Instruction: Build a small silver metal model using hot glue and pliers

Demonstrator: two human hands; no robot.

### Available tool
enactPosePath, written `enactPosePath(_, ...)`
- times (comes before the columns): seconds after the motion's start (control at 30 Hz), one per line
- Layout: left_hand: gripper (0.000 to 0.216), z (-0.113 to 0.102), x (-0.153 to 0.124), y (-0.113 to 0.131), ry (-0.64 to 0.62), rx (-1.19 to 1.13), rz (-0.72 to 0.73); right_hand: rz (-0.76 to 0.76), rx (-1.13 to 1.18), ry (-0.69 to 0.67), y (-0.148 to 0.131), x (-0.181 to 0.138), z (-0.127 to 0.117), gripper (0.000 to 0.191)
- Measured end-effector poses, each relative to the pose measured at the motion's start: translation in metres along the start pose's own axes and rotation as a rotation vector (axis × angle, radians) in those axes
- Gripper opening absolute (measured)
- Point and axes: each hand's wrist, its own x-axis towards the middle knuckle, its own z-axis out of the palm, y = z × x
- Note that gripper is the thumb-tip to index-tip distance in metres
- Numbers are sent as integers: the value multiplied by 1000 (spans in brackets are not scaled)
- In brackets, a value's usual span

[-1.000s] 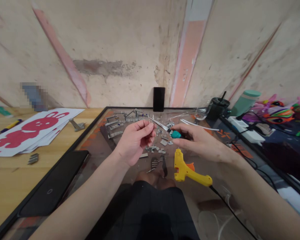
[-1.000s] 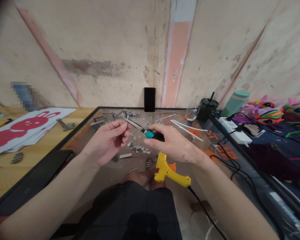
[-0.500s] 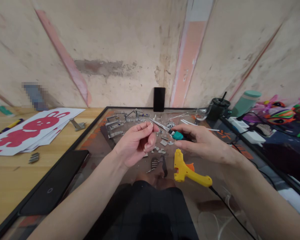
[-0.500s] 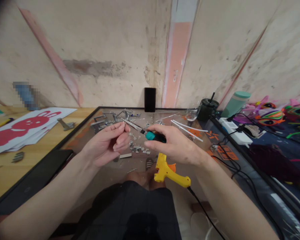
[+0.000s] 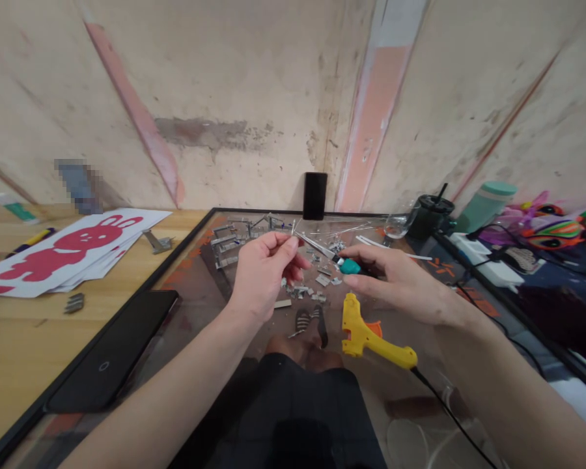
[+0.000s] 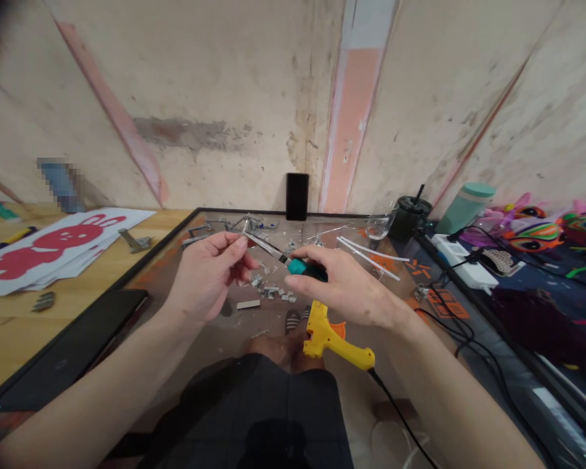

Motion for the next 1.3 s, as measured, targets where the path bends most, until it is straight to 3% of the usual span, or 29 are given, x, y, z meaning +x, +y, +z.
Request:
enactPosePath(0.33, 9, -1, -1, -4, 2, 160, 136, -20, -86, 28, 2, -1, 0, 32)
enactPosePath(0.67, 10, -4, -5, 14, -257, -156, -156, -17, 116, -44, 4, 2, -4, 36)
enactPosePath(0.93, 8, -13, -3, 18, -382, -268, -244, -36, 65, 10, 6, -2, -4, 41)
enactPosePath(1.1, 8, -10, -2, 16, -312, -216, -197, -68, -23, 29, 5, -3, -6, 41)
enactPosePath(1.3, 10, -4, -6, 4, -29, 266, 163, -36, -185, 57, -3, -4, -3, 37)
